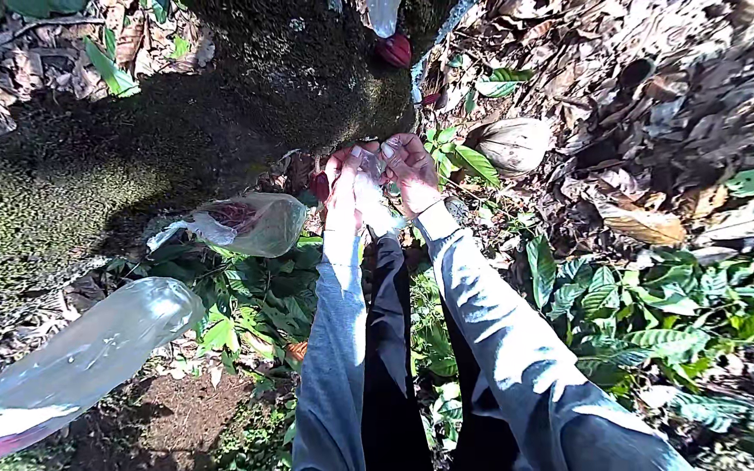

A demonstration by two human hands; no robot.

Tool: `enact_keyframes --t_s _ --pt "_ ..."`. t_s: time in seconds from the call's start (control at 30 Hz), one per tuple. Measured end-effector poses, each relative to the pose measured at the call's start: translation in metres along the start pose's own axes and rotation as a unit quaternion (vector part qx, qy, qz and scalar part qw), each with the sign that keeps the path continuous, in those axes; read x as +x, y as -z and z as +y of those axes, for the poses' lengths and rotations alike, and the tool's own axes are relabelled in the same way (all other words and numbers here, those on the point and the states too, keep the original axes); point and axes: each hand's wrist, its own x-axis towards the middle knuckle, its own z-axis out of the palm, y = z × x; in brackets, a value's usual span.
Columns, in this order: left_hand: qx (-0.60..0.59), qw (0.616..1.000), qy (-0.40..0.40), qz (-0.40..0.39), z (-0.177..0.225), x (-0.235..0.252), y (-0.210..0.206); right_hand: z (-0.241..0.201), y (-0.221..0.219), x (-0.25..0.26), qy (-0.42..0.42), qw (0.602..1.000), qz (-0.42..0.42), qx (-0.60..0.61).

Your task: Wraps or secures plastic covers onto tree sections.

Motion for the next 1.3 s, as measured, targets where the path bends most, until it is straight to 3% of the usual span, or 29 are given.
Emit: enact_keyframes --t_s 0.4,0.73,1.3 --pt "0.12 0.992 -0.039 0.024 -0.005 0.009 0.004 0.007 -0.003 -0.008 0.014 0.997 0.001 -0.073" --pt "0.191 0.977 -0.088 -0.022 -0.005 0.007 0.01 0.007 -0.002 -0.006 0.024 0.998 0.008 -0.06" --pt "0.197 0.974 -0.111 -0.024 -0.005 0.008 0.014 0.002 0.007 -0.001 -0.012 0.996 -0.051 -0.068"
